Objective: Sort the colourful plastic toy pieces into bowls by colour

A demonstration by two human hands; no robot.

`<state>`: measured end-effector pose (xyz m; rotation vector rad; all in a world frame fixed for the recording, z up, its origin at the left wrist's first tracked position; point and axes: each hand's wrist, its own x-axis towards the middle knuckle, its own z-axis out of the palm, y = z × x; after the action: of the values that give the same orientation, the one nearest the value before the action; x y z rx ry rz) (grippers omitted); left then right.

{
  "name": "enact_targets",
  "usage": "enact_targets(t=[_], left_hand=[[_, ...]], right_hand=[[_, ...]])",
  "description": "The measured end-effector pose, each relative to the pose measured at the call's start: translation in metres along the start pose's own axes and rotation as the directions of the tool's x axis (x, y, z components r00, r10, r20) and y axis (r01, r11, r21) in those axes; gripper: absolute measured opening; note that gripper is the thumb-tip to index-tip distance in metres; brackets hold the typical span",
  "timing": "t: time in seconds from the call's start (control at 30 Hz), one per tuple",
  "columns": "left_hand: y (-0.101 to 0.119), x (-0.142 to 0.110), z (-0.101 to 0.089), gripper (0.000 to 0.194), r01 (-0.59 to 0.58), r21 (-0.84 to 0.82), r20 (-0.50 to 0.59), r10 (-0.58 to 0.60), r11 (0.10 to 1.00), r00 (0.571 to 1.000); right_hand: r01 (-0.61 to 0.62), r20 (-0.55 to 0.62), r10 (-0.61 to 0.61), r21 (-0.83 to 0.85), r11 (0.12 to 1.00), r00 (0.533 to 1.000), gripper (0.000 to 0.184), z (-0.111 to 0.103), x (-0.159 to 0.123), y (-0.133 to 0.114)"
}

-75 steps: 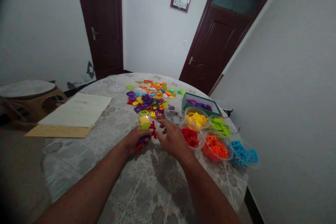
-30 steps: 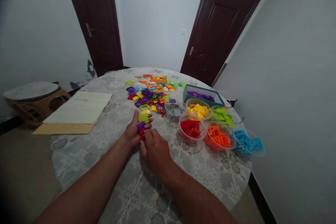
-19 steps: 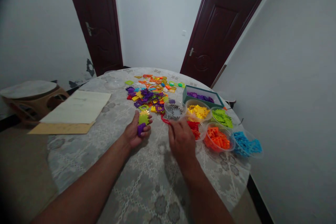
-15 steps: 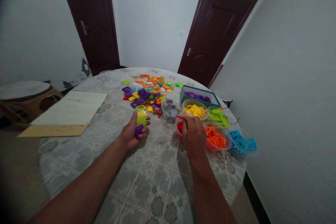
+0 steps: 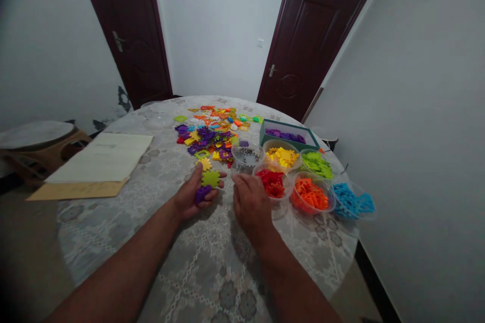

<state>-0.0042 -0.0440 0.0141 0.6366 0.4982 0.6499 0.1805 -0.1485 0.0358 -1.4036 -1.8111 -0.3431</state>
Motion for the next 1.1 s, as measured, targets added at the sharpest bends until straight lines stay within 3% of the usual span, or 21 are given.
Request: enact_targets(t=[0.13,0.23,0.33,0.47,0.6,0.7,0.83,0.97,1.1], left_hand=[[-0.007,-0.002,-0.002,0.076,0.102,0.182,0.051,-0.113,0.978,0.992],[-0.013,-0.004,-0.003,0.077,0.155,0.303,0.039,-0.175,0.940,0.984],[-0.016,-0.005,-0.004,0.074,0.164,0.349,0.028,-0.185,0.923,0.982],[-0.012,-0.001,-0.006,0.069,0.158,0.305,0.008,-0.168,0.939,0.986],[-0.003,0.000,0.000,0.055,0.136,0.183,-0.003,-0.138,0.974,0.990],[0.004,-0.004,0.004,0.046,0.092,0.105,-0.008,-0.092,0.990,0.996],[0.009,-0.006,0.002,0.057,0.027,0.089,-0.015,-0.025,0.996,1.000],[0.005,-0.002,-0.003,0.064,-0.037,0.206,0.009,0.036,0.978,0.999],[0.002,0.001,-0.005,0.063,-0.059,0.351,0.014,0.058,0.934,0.998]], right_hand=[[0.036,0.083,-0.040,0.039,0.999,0.996,0.043,0.014,-0.005,-0.019],[0.006,0.121,-0.010,0.036,0.999,0.993,0.039,0.020,-0.007,-0.021],[-0.048,0.158,0.025,0.142,0.989,0.987,0.032,0.020,-0.006,-0.022],[-0.149,0.141,0.104,0.365,0.919,0.985,0.029,0.008,0.000,-0.028],[-0.284,0.049,0.284,0.337,0.898,0.957,0.019,-0.024,0.011,-0.021],[-0.335,-0.059,0.354,0.209,0.919,0.933,0.018,-0.059,0.019,0.012],[-0.369,-0.203,0.343,-0.107,0.923,0.917,0.020,-0.106,0.029,0.091],[-0.400,-0.117,0.386,-0.399,0.825,0.915,0.026,-0.130,0.035,0.169],[-0.394,-0.041,0.417,-0.424,0.815,0.908,0.033,-0.136,0.029,0.206]])
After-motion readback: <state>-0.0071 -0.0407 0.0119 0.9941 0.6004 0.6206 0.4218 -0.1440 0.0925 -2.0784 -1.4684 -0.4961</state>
